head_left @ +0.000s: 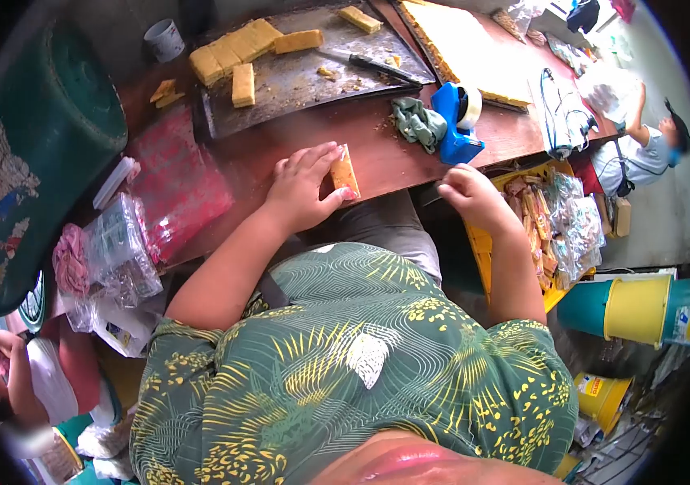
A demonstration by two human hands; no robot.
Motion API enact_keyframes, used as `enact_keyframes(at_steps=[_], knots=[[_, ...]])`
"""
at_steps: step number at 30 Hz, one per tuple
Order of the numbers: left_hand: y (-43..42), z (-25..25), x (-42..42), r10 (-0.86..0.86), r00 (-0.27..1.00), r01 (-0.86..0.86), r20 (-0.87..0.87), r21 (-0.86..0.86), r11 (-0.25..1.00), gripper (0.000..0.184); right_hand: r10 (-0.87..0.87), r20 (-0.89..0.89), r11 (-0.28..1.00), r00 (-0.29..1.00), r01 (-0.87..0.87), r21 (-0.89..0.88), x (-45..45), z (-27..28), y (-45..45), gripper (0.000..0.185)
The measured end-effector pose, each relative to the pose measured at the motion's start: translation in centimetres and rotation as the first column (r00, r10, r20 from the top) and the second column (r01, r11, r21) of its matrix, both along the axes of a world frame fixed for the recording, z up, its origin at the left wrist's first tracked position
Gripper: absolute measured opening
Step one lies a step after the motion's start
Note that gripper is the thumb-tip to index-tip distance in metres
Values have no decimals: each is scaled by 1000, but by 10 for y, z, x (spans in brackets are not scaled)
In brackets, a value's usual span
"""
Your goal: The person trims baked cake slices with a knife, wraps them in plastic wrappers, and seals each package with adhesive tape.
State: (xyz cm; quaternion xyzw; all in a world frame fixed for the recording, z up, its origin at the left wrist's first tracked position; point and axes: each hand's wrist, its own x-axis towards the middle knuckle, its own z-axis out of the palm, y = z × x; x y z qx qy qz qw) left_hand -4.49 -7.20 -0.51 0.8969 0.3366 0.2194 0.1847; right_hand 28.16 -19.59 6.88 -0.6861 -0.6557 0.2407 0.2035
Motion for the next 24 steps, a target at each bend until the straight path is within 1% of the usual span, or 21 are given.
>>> enact_keyframes(at_steps=[1, 3, 6, 9, 12, 13, 16, 17, 20, 21, 22, 24], knots=[[0, 0, 0, -4, 1000, 4, 0, 2, 1000, 72, 121, 23, 993, 992, -121, -10, -16, 10, 7, 24], [3, -1, -1, -22, 1000, 22, 15, -7, 1000, 71, 353, 65, 936, 933, -352, -31, -44, 25, 25, 24], [8, -1, -3, -46, 998, 48, 48, -29, 998, 70, 597, 144, 801, 789, -598, -41, -79, 43, 50, 26], [9, 2, -3, -47, 998, 49, 47, -40, 998, 69, 722, 197, 671, 663, -741, 36, -101, 43, 76, 28], [10, 1, -4, -43, 998, 45, 44, -49, 998, 68, 794, 366, 544, 486, -836, -70, -115, 38, 102, 27], [11, -1, -5, -39, 999, 41, 36, -43, 998, 66, 789, 406, 553, 460, -821, -144, -117, 30, 112, 26], [13, -11, -4, -7, 1000, 9, 30, -60, 998, 61, 724, 518, 540, 455, -841, -17, -117, 3, 133, 26], [14, -14, -4, 6, 1000, -4, 31, -72, 997, 60, 726, 531, 557, 437, -827, -80, -115, -1, 138, 30], [13, -7, -5, -20, 1000, 19, -20, -75, 997, 61, 656, 572, 630, 493, -775, -55, -120, 13, 135, 37], [12, -7, -5, -29, 1000, 28, -7, -76, 997, 62, 623, 587, 665, 517, -745, -49, -116, 13, 138, 47], [12, -6, -5, -39, 999, 40, 7, -75, 996, 63, 577, 586, 697, 569, -717, 10, -109, 10, 142, 48], [12, -5, -3, -45, 999, 46, 18, -53, 998, 64, 378, 657, 765, 652, -620, 175, -99, 12, 142, 46]])
